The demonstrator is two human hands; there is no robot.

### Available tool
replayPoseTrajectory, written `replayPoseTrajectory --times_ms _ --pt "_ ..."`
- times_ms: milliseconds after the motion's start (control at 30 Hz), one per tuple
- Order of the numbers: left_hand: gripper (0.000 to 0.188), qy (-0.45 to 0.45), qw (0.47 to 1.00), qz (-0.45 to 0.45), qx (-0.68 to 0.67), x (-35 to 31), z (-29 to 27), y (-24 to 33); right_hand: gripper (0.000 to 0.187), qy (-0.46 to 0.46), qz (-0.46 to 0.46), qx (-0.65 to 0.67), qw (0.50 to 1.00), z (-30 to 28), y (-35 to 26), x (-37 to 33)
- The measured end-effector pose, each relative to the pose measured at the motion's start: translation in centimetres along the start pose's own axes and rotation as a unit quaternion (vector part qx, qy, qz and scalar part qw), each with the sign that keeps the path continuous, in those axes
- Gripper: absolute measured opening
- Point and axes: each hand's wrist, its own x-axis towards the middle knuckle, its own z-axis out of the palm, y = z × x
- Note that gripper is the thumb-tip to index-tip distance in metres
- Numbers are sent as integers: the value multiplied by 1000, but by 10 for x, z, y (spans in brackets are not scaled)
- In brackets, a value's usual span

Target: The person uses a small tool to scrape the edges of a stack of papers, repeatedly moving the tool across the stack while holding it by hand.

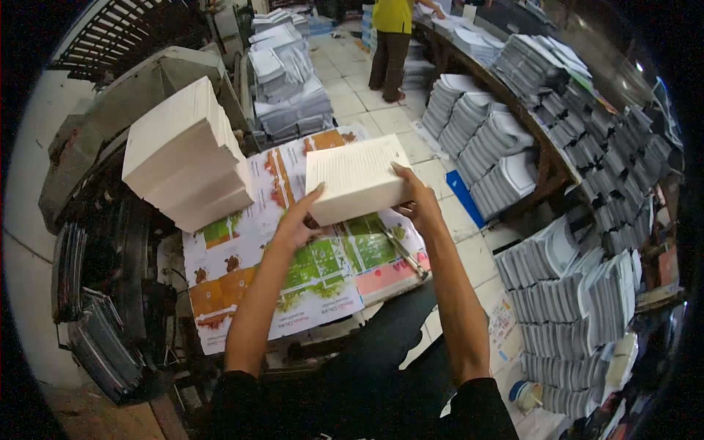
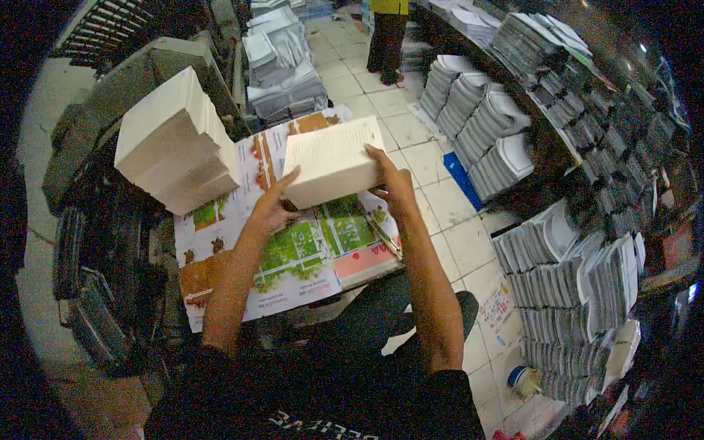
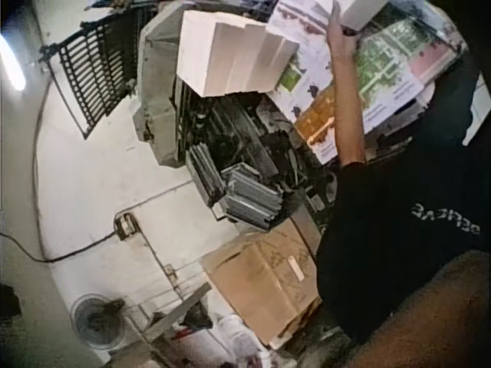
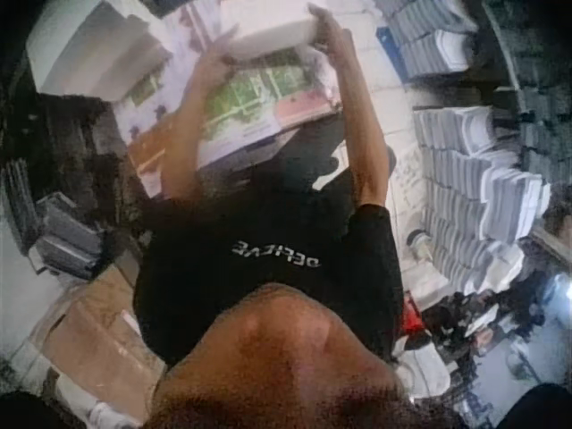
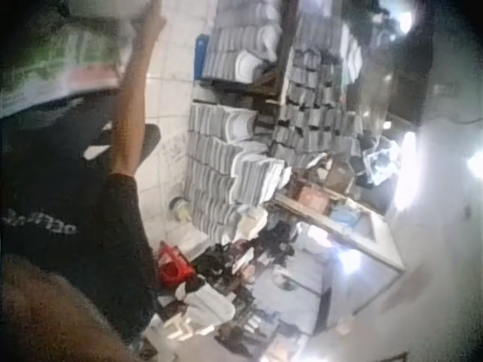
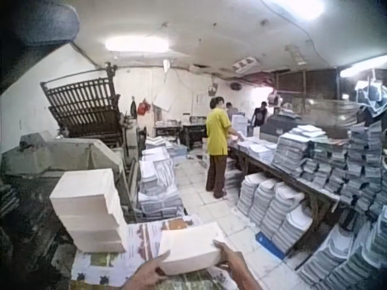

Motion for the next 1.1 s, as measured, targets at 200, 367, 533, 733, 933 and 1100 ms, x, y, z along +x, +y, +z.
replayPoseTrajectory --times_ms 200,367,533,733,933,1100 --pt "67 -14 990 -72 -116 -44 -55 -16 70 48 -9 -72 996 21 -11 -86" --pt "59 138 969 73 190 -135 -62 -13 65 -171 -132 -64 974 -10 0 -141" --pt "66 21 943 113 314 -175 -125 -9 98 -255 -286 -228 895 -12 -11 -153" --pt "74 96 921 186 327 -163 -109 -54 89 -205 -301 -322 874 -17 79 -135" --pt "83 116 905 146 382 -171 -115 -107 123 -109 -399 -234 880 -5 104 -154" --pt "90 143 885 187 403 -134 -150 -138 88 -126 -262 -255 922 2 98 -140"
